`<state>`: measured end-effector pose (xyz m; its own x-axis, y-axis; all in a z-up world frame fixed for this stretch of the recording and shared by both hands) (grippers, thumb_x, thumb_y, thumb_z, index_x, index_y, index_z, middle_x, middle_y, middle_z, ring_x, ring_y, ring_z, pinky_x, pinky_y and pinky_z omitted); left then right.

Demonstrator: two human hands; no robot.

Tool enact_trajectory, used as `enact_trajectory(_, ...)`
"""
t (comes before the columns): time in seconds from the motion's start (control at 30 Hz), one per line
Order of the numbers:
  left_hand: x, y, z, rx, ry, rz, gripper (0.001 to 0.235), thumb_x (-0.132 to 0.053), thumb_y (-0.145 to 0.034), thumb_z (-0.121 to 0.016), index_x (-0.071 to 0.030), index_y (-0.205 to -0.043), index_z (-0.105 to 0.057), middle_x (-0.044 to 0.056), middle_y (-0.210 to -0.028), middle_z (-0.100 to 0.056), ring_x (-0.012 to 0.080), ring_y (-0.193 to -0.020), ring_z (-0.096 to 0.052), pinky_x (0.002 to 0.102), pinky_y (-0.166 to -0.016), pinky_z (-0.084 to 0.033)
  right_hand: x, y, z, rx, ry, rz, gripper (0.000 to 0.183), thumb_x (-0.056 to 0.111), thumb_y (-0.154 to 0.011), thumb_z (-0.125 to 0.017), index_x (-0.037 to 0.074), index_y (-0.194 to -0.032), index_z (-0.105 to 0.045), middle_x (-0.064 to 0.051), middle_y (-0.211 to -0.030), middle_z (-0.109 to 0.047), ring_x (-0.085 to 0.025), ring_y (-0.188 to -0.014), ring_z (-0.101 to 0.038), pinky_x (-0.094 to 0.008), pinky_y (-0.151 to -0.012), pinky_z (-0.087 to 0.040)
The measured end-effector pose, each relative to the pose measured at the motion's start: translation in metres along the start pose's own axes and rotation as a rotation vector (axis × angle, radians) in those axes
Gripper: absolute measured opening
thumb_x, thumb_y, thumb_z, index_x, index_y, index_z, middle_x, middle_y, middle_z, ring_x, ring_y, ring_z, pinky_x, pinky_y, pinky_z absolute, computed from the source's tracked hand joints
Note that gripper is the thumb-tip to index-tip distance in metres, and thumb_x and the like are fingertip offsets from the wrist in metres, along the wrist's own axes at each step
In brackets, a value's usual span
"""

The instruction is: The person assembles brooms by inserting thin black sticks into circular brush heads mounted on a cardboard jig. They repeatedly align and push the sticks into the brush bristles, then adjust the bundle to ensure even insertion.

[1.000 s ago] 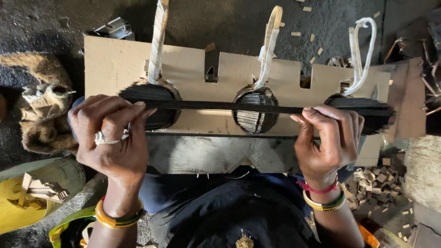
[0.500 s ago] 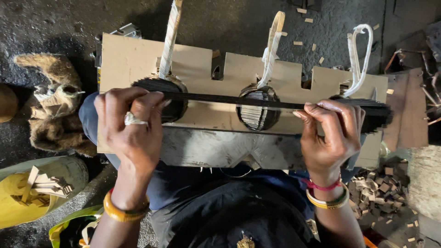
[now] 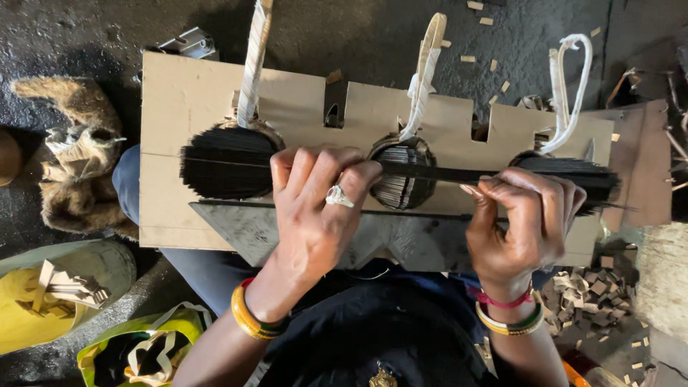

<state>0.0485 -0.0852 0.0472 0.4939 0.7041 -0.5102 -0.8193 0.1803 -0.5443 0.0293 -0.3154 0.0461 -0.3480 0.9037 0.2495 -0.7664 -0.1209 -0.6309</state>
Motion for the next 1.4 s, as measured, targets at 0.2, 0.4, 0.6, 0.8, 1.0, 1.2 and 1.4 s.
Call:
enact_trajectory(0.2, 0.002, -0.001, -0.004, -0.02, 0.038, -0.017, 0.033, -0.003, -0.084, -0.078, -0.009, -0.115, -0.069, 0.004, -0.114, -0.063, 0.0225, -0.106, -0.062, 0.041, -0.094, -0.041, -0.009, 0.009, -0.004, 0.026, -0.014, -0.01, 0.016, 0.005, -0.101, -0.084, 0.004, -0.096, -0.068, -0.008, -0.104, -0.067, -0.026, -0.091, -0.062, -0.038, -0.086, -0.043)
enact_trajectory(0.4, 0.005, 0.006, -0.011, 0.001, 0.01, -0.04, 0.035, -0.004, -0.081, -0.077, -0.008, -0.115, -0.07, 0.004, -0.114, -0.064, 0.0222, -0.104, -0.062, 0.04, -0.093, -0.041, -0.011, 0.005, -0.004, 0.12, -0.066, -0.069, 0.019, 0.007, -0.101, -0.088, 0.004, -0.096, -0.07, -0.007, -0.107, -0.069, -0.024, -0.097, -0.064, -0.035, -0.086, -0.044)
enact_trajectory(0.6, 0.018, 0.006, 0.007, 0.02, -0.103, -0.067, 0.017, -0.007, -0.095, -0.082, -0.008, -0.102, -0.067, 0.004, -0.114, -0.069, 0.0218, -0.099, -0.061, 0.04, -0.084, -0.04, -0.009, -0.012, 0.005, 0.157, -0.163, -0.046, 0.022, 0.002, -0.084, -0.089, 0.001, -0.099, -0.073, -0.011, -0.102, -0.067, -0.028, -0.096, -0.064, -0.038, -0.084, -0.049)
enact_trajectory(0.8, 0.054, 0.016, 0.059, -0.115, -0.01, 0.144, 0.021, 0.004, -0.086, -0.085, -0.007, -0.101, -0.074, 0.006, -0.104, -0.064, 0.0232, -0.103, -0.062, 0.031, -0.082, -0.048, -0.013, -0.008, 0.003, 0.088, -0.289, -0.085, 0.012, -0.008, -0.096, -0.086, -0.002, -0.097, -0.076, -0.009, -0.103, -0.068, -0.02, -0.093, -0.065, -0.028, -0.078, -0.052)
enact_trajectory(1.0, 0.053, 0.024, 0.047, -0.161, 0.081, 0.161, 0.026, 0.008, -0.086, -0.084, -0.009, -0.102, -0.074, 0.003, -0.1, -0.064, 0.0186, -0.095, -0.06, 0.034, -0.085, -0.045, -0.024, 0.0, 0.002, 0.097, -0.303, -0.113, 0.017, -0.014, -0.098, -0.086, -0.003, -0.093, -0.074, -0.01, -0.102, -0.067, -0.016, -0.09, -0.064, -0.025, -0.076, -0.052)
enact_trajectory(1.2, 0.05, 0.027, 0.033, -0.157, 0.05, 0.178, 0.029, 0.008, -0.083, -0.084, -0.011, -0.103, -0.076, 0.003, -0.098, -0.06, 0.0211, -0.093, -0.055, 0.032, -0.081, -0.046, -0.03, 0.003, -0.002, 0.107, -0.369, -0.178, 0.018, -0.015, -0.098, -0.083, -0.003, -0.093, -0.071, -0.01, -0.103, -0.066, -0.015, -0.089, -0.064, -0.025, -0.079, -0.053)
enact_trajectory(1.4, 0.047, 0.028, 0.03, -0.185, -0.071, 0.076, 0.029, 0.004, -0.08, -0.08, -0.012, -0.103, -0.078, 0.002, -0.097, -0.062, 0.0249, -0.096, -0.057, 0.036, -0.083, -0.046, -0.035, 0.007, -0.004, 0.124, -0.321, -0.13, 0.019, -0.015, -0.098, -0.084, -0.003, -0.093, -0.071, -0.009, -0.103, -0.066, -0.018, -0.092, -0.063, -0.026, -0.081, -0.051)
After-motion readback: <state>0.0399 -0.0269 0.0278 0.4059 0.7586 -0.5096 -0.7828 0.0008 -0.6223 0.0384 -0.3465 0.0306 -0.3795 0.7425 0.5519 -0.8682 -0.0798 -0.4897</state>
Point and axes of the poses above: each hand's wrist, its own y-axis away from the middle knuckle, its own z-axis out of the back of the hand, x = y × z, the point moved 3 cm from there along -y, towards the middle knuckle
